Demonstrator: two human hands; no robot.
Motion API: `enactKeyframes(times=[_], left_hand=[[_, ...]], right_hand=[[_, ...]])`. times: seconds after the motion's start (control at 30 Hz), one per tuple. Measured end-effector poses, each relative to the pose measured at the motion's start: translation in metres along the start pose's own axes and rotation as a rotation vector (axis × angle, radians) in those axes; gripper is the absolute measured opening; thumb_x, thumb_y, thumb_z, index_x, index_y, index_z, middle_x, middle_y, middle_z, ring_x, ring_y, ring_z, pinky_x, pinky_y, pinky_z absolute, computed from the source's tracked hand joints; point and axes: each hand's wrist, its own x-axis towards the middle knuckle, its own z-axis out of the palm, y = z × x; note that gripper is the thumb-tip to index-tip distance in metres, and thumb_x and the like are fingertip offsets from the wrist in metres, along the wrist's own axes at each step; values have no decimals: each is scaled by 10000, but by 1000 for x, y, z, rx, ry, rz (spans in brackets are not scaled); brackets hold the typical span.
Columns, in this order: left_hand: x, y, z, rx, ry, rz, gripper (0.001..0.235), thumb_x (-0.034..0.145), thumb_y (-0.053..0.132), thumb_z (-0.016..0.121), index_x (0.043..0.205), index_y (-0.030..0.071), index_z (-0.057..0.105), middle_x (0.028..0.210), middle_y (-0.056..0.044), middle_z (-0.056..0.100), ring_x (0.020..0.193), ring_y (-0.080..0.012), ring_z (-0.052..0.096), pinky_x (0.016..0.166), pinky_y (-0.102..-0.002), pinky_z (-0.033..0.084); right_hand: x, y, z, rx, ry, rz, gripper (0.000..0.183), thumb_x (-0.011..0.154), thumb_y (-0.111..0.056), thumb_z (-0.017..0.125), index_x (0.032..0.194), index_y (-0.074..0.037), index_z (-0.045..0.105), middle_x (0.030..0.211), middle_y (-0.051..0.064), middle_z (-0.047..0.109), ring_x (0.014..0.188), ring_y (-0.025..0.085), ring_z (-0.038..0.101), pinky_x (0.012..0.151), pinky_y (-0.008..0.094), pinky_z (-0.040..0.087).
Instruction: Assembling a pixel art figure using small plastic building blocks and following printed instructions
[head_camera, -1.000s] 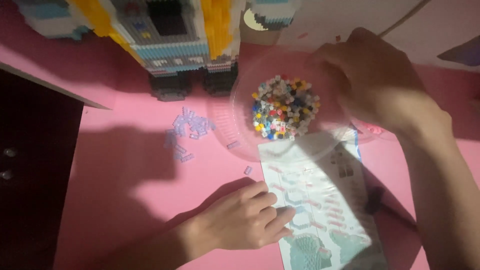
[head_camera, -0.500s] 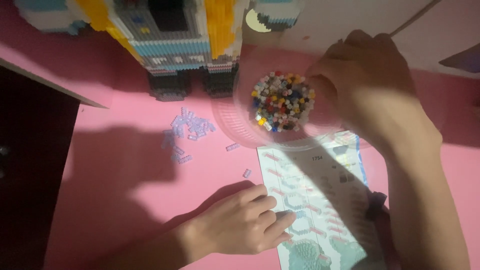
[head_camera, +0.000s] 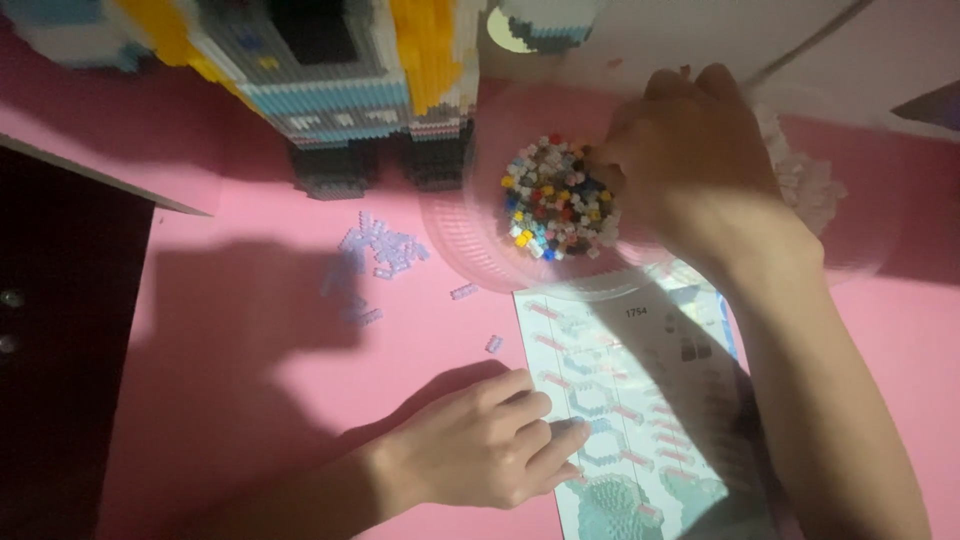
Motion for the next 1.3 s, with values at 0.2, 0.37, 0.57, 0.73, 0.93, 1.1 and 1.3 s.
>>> enactKeyframes(times=[0.2, 0.37, 0.57, 0.73, 0.93, 1.1, 1.3], left_hand=[[-3, -3, 5, 33, 5, -41, 255, 1135, 304, 679, 1085, 56, 710, 624, 23, 418, 663, -176, 469, 756, -326, 459], [-1, -4, 5, 15, -14, -18, 275, 1142, 296, 664, 1134, 28, 729, 601, 43, 381, 652, -167, 472, 746, -321, 451], [-3, -3, 9, 31, -6, -14, 267, 1114, 301, 697, 1165, 42, 731, 593, 52, 408, 664, -172, 510, 781, -339, 484], [-7, -4, 13, 48, -37, -11, 272, 1135, 300, 662, 1220, 48, 723, 579, 63, 396, 668, -165, 501, 754, -331, 462], [-4, -5, -2, -85, 259, 96, 229, 1140, 156, 725, 1141, -72, 741, 723, -46, 567, 641, -189, 496, 671, -349, 512], [6, -19, -10, -73, 283, 60, 276, 1094, 174, 727, 893, -11, 687, 684, -51, 514, 612, -206, 494, 594, -345, 423], [4, -22, -1, 66, 85, 96, 360, 1099, 409, 779, 1044, 53, 786, 816, -14, 760, 642, -125, 629, 680, -280, 521]], right_hand=[[14, 1, 13, -149, 93, -82, 304, 1073, -296, 612, 884, -393, 830, 943, -91, 800, 984, 275, 688, 834, 446, 451], [-1, 10, -9, 243, 46, -18, 293, 1055, -323, 589, 954, -189, 829, 973, 31, 781, 1014, 323, 673, 844, 490, 467], [-31, 32, -6, 363, 216, -67, 174, 1010, -269, 678, 1044, -173, 819, 1051, 37, 759, 968, 303, 692, 786, 479, 496], [-82, 22, -3, 273, 289, -87, 370, 1083, -526, 759, 852, -258, 650, 633, -29, 428, 590, 199, 506, 584, 408, 365], [-128, -33, 13, 819, 148, -394, 296, 837, -348, 855, 988, -119, 743, 866, -45, 745, 636, 50, 783, 638, 202, 745], [-140, -55, 46, 901, 309, -467, 260, 968, -230, 715, 1076, 7, 712, 1112, 153, 758, 1175, 356, 778, 975, 437, 654], [-150, -54, 62, 879, 423, -414, 244, 956, -245, 769, 1104, -59, 718, 1174, 118, 762, 1040, 287, 785, 860, 397, 623]])
